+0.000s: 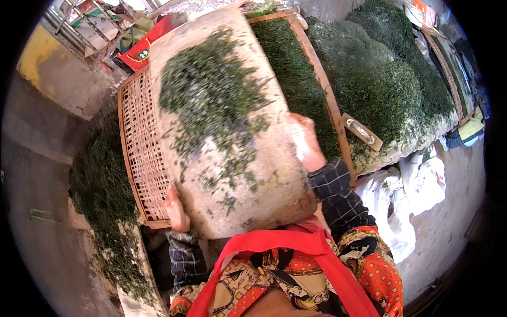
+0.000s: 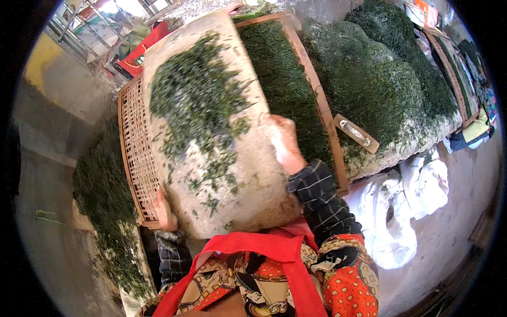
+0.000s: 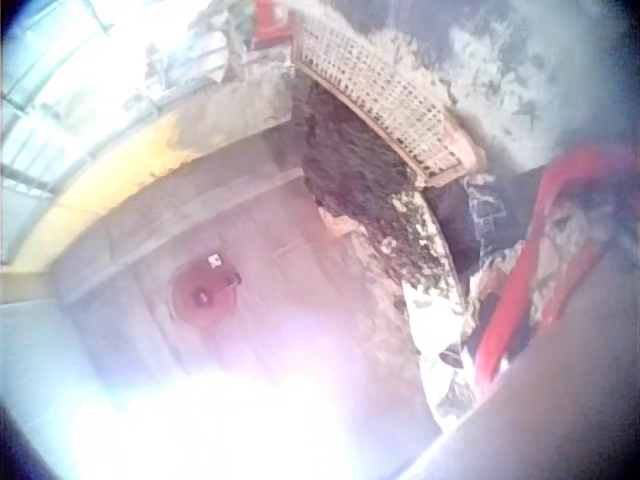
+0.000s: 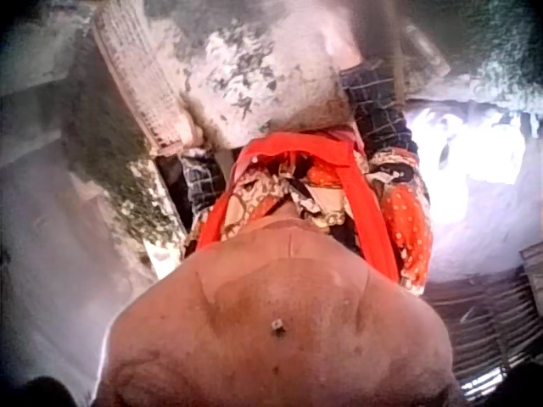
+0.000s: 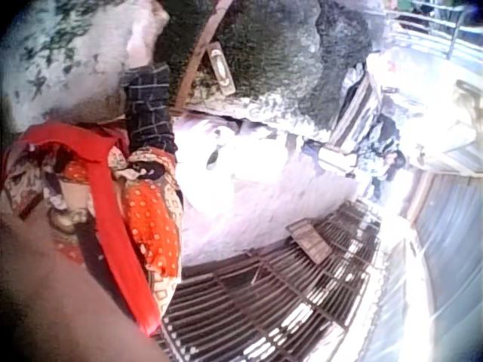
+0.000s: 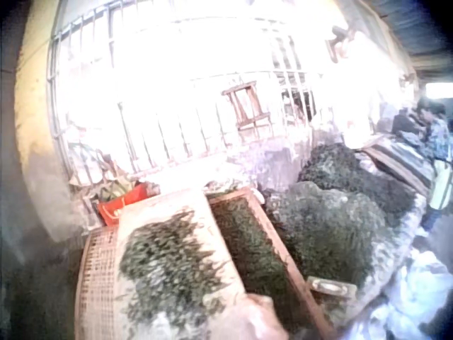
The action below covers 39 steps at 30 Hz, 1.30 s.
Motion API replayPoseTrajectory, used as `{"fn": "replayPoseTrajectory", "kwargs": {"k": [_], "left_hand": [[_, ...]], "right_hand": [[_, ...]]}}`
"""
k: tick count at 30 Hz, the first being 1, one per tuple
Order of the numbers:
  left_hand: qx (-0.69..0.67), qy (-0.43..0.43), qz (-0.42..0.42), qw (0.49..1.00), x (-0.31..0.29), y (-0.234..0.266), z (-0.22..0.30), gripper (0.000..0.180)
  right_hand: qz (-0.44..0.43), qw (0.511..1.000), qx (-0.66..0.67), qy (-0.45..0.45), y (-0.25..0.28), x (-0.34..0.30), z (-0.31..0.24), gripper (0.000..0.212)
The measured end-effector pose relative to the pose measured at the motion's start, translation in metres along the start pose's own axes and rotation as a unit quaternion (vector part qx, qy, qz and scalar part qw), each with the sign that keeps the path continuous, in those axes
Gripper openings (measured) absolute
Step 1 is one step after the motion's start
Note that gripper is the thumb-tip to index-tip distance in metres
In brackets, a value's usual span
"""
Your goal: The person is processing tea leaves by hand and with a metal tool on a wooden lattice frame, spreading and rolling the leaves.
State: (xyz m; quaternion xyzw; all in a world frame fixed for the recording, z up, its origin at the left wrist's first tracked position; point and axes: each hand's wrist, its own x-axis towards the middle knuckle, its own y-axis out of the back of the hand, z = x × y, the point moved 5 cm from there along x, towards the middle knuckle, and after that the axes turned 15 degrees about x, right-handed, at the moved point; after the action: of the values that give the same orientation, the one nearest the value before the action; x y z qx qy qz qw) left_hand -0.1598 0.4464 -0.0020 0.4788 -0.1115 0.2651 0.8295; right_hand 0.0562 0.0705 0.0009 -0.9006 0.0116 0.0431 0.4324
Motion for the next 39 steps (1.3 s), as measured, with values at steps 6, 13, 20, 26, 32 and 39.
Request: {"fn": "replayPoseTrajectory", "kwargs": {"k": [6,13,20,26,32,39], "left_hand": [[-0.031,-0.042,-0.085,0.995,0.024,-0.107,0.073,0.035],[-0.22,0.126,-0.167,0.953,0.009,-0.202,0.137,0.037],[0.133,-0.04,-0.243,0.96,0.004,-0.208,0.158,0.031],[0.148,-0.113,-0.137,0.973,0.007,-0.171,0.201,0.043],[0.193,-0.218,-0.183,0.939,0.003,-0.248,0.207,0.073],[0.139,-0.239,-0.208,0.938,0.007,-0.236,0.204,0.07]], "right_hand": [[0.023,0.995,-0.073,0.064,0.096,0.034,-0.093,0.018],[0.131,0.953,-0.267,0.057,0.225,0.096,-0.118,0.029],[0.141,0.953,-0.261,0.067,0.262,0.115,-0.11,0.033],[0.183,0.937,-0.284,0.093,0.263,0.107,-0.106,0.032],[0.164,0.95,-0.238,0.12,0.27,0.099,-0.103,0.034],[0.208,0.943,-0.237,0.105,0.276,0.085,-0.096,0.041]]}}
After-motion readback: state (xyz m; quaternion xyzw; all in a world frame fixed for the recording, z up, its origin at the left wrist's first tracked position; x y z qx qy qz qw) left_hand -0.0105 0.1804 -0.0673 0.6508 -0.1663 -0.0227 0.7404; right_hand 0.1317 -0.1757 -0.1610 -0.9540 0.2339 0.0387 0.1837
